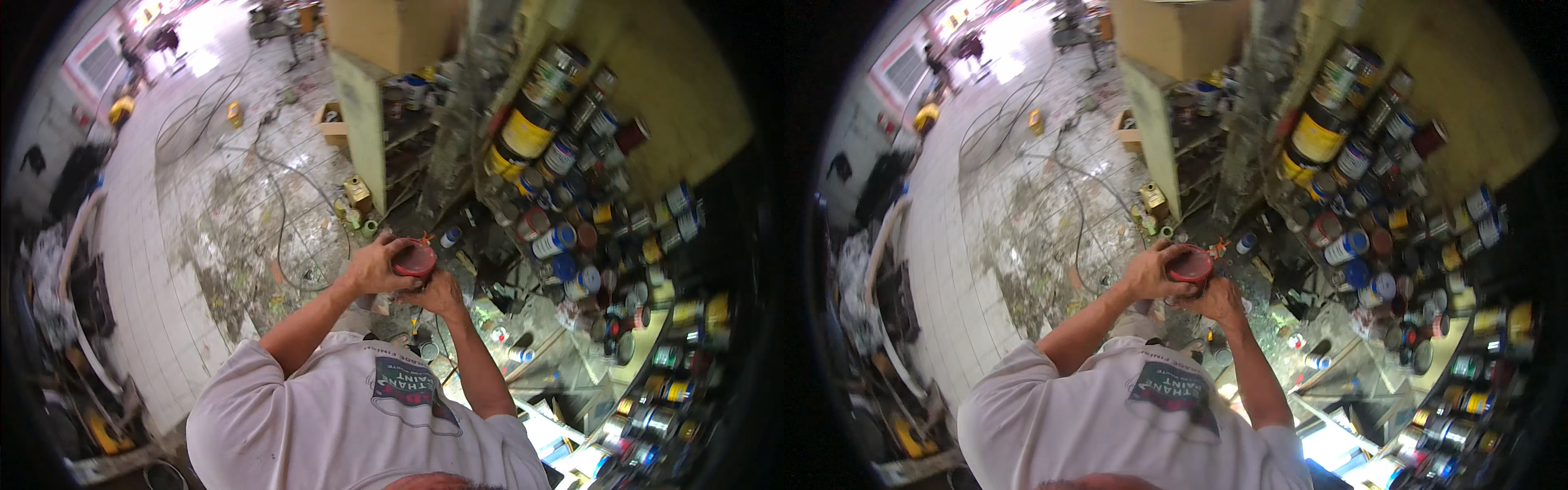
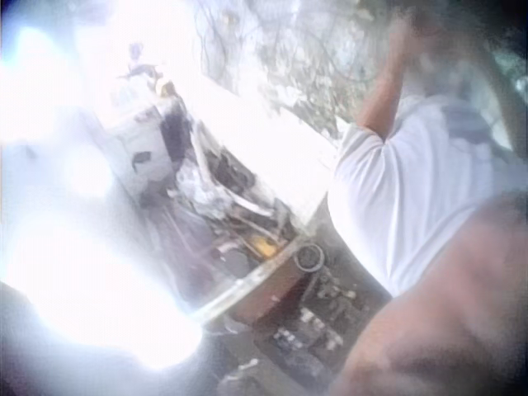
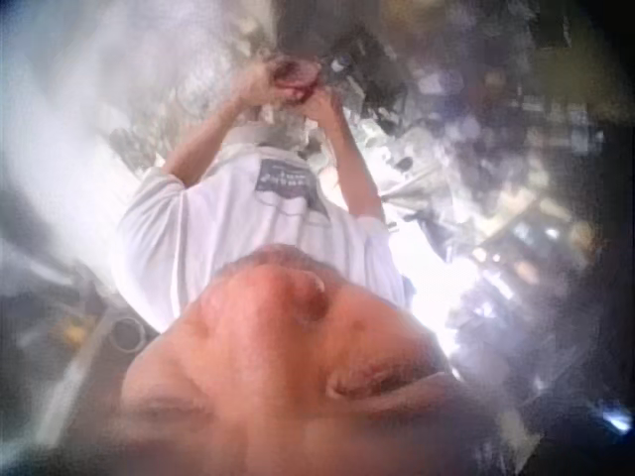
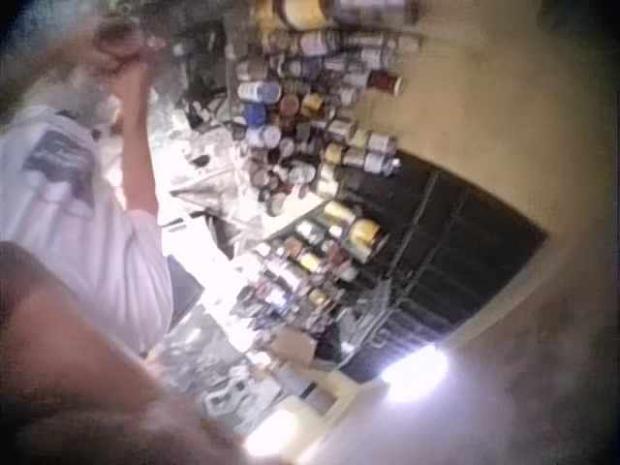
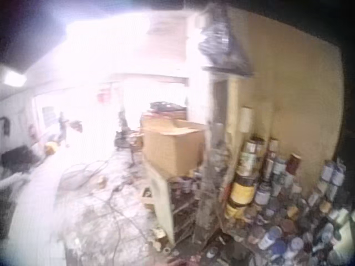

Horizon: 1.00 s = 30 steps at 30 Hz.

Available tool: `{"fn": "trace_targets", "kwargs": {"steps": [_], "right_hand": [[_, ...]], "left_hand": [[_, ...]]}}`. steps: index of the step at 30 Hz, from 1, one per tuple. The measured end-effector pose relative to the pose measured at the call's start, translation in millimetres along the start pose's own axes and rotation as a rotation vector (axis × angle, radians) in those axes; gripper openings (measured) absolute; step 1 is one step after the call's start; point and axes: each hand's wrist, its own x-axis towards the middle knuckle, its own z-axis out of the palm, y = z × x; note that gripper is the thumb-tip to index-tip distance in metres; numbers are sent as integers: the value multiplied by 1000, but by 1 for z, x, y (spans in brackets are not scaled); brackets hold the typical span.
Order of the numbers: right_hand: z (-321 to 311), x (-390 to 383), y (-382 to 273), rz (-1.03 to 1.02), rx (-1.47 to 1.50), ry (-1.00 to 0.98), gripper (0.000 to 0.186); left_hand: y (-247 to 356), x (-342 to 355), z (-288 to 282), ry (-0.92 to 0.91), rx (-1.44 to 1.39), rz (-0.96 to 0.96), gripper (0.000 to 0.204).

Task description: The person opens a red paint can, stirs the contents with a stick, and transfers some paint into a smaller container. They then walk to a shelf, place the can back, and retrieve another can to open and inspect. The person pours paint between containers and uses a cloth to wipe the rim of a can.

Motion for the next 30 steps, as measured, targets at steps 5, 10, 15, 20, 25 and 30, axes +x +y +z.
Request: {"fn": "trace_targets", "kwargs": {"steps": [5, 10, 15, 20, 25, 30], "right_hand": [[45, 30, -63, -14, -6, -144, 102], [96, 64, -132, -117, 62, -259, 106], [163, 95, -197, -157, 113, -351, 106], [232, 123, -237, -155, 24, -494, 98], [275, 151, -275, -308, -7, -505, 100], [312, 185, -315, -400, -133, -651, 95]], "left_hand": [[-53, -65, -17, 208, -93, -139, 88], [-109, -126, -68, 270, -119, -269, 89], [-168, -181, -116, 399, -206, -333, 86], [-221, -221, -168, 339, -164, -333, 79], [-266, -270, -200, 303, -25, -395, 66], [-288, -301, -234, 248, 38, -421, 48]]}}
